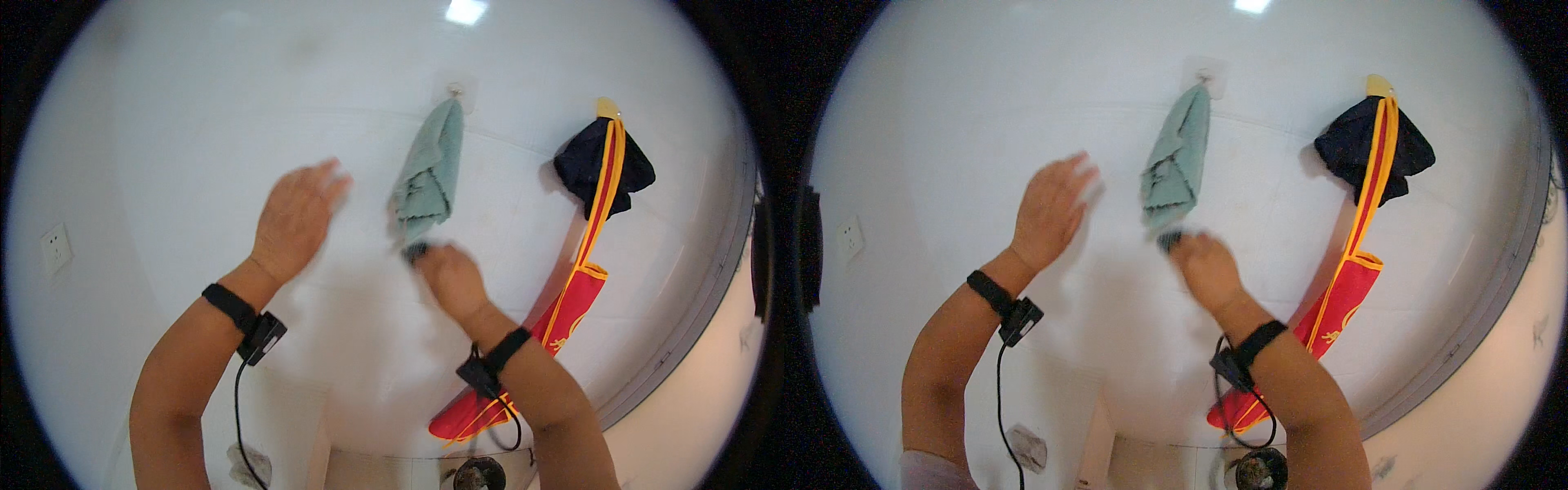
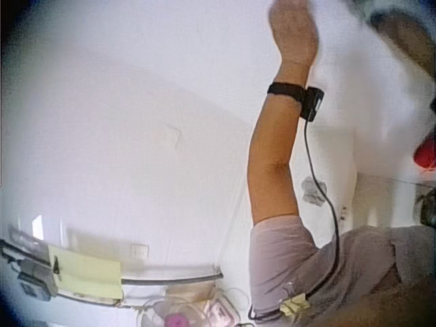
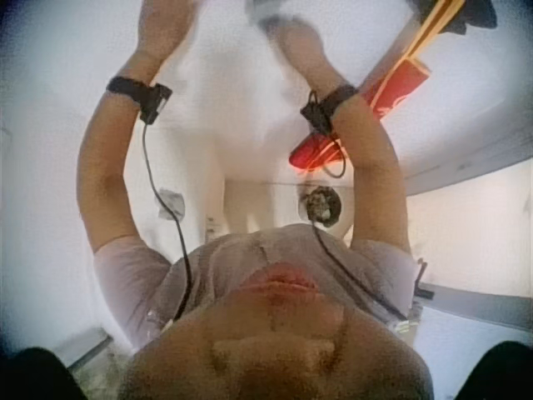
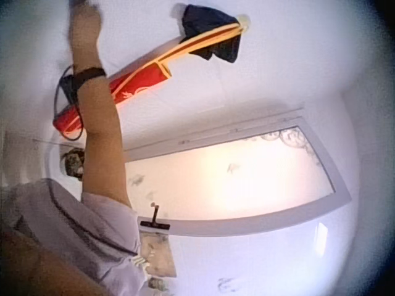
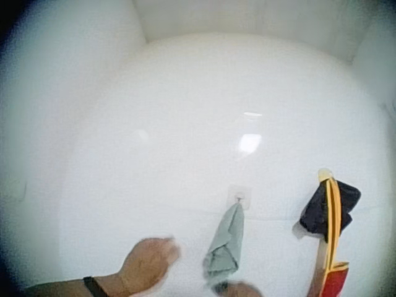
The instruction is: The person sprays liquid onto the bathroom tiled wall and then scrubs the tiles vigorously using a steel wool cleaning ball, moving around hanging clothes and near a trash can.
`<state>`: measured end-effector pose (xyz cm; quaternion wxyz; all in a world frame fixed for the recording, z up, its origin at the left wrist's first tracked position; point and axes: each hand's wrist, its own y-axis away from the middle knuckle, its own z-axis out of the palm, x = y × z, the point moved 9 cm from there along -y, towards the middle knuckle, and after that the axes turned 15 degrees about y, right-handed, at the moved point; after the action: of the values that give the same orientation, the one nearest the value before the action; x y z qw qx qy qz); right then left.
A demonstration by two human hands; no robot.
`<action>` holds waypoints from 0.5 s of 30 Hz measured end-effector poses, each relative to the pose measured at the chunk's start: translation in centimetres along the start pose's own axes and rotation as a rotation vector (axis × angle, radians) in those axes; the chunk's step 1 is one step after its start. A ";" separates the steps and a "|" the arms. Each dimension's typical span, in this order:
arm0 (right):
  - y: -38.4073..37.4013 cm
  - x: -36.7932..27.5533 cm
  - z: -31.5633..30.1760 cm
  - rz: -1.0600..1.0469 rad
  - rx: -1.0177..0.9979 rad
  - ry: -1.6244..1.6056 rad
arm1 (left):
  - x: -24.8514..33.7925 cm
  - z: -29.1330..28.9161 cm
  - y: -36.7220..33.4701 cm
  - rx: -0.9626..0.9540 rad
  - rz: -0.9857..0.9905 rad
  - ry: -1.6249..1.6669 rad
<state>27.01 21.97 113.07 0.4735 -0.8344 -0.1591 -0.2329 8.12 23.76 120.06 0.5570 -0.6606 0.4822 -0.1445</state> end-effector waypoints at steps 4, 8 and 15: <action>5.5 -4.5 4.1 -0.045 -0.334 -0.083 | -6.4 0.1 3.4 0.036 -0.385 0.021; 0.2 -6.8 2.0 -0.030 -0.357 -0.154 | -8.3 2.4 5.0 -0.186 -0.471 -0.119; -15.5 -1.1 -6.7 0.225 0.277 0.088 | -8.4 1.9 4.6 -0.247 -0.485 -0.111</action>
<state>16.99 23.86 126.55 0.6137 -0.7626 -0.0745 -0.1907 3.21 31.97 118.30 0.4471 -0.8263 0.2930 -0.1774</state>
